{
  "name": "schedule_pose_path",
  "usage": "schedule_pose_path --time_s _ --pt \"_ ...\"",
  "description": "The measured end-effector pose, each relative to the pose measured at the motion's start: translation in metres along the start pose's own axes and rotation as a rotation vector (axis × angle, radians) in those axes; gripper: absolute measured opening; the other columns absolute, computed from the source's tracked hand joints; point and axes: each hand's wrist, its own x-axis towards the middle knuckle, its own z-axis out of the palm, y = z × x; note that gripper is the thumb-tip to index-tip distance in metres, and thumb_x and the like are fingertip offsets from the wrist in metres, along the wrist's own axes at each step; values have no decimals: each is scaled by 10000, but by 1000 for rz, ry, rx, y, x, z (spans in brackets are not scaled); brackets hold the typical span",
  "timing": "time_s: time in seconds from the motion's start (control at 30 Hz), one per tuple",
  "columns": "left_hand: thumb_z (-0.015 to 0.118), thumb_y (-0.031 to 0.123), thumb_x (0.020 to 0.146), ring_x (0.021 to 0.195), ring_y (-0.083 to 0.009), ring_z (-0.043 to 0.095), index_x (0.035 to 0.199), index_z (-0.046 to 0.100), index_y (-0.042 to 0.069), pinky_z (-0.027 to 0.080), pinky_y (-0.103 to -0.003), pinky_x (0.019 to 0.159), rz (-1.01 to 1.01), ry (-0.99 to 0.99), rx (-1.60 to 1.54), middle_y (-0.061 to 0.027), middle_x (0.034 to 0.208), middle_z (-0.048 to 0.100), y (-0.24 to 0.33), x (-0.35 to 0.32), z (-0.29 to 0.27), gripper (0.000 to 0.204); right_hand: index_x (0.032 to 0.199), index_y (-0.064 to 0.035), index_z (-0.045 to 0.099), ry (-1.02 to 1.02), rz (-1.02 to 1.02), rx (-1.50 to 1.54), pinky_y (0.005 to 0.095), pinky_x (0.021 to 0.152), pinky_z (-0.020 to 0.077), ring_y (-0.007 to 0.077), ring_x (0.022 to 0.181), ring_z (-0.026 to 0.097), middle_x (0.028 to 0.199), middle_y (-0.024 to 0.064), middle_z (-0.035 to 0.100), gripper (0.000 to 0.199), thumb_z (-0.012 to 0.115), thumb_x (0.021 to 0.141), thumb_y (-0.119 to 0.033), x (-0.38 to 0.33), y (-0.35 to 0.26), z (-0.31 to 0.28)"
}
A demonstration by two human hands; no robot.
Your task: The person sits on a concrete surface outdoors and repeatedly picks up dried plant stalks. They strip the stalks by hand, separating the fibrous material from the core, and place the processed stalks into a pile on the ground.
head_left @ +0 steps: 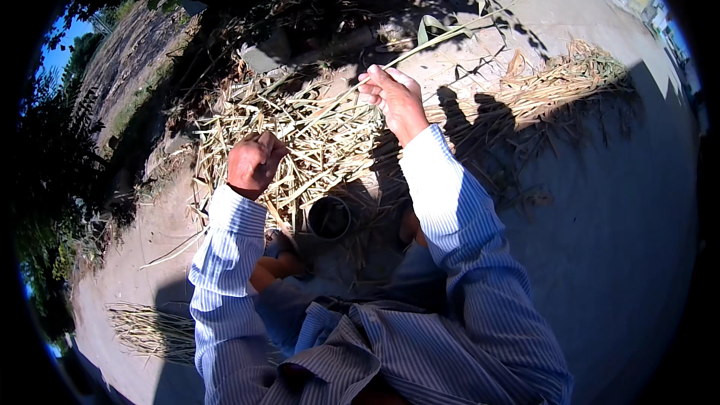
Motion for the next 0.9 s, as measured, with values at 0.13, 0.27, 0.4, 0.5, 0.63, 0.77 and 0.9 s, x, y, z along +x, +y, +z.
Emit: schedule_pose_path --time_s 0.13,0.27,0.4,0.5,0.63,0.77,0.9 --pt "695 101 729 666 -297 602 730 571 54 478 -395 580 -13 1 37 -91 679 627 8 1 0 133 943 -39 572 109 -3 30 228 563 455 128 688 615 846 86 658 309 741 809 -259 6 6 2" --pt "700 91 714 667 -308 592 728 550 51 470 -407 573 13 11 84 -95 674 609 9 -3 -4 156 878 -54 595 206 -8 43 226 533 437 122 659 605 789 66 649 283 763 787 -263 15 6 -6" --pt "706 100 718 661 -328 580 744 531 42 465 -415 602 -16 -47 204 -104 668 592 -24 -38 -29 186 862 -70 615 395 -99 98 207 533 426 101 638 585 775 38 642 253 767 784 -256 23 -30 -53" --pt "699 110 731 658 -317 582 751 544 42 466 -406 625 -60 -67 298 -99 689 610 -37 -73 -64 170 874 -79 618 529 -106 99 182 550 424 81 653 579 782 22 641 241 765 787 -248 36 -36 -82" --pt "690 128 741 711 -314 591 759 550 47 469 -407 628 -26 -107 262 -95 693 614 -29 -65 -57 163 928 -50 619 355 -71 161 222 538 422 117 637 569 834 64 654 246 713 835 -257 38 -43 -103" --pt "675 142 757 705 -325 599 779 553 53 476 -423 623 -33 -133 253 -92 715 639 -35 -67 -44 152 1011 -25 611 71 -31 123 254 626 461 140 725 598 921 92 663 266 694 850 -219 14 -35 -66" --pt "671 140 760 697 -321 603 773 547 52 475 -411 626 -44 -117 218 -89 708 644 -31 -65 -43 152 1007 -15 601 110 -55 73 250 620 475 142 731 625 911 93 668 271 700 845 -209 14 -34 -65"
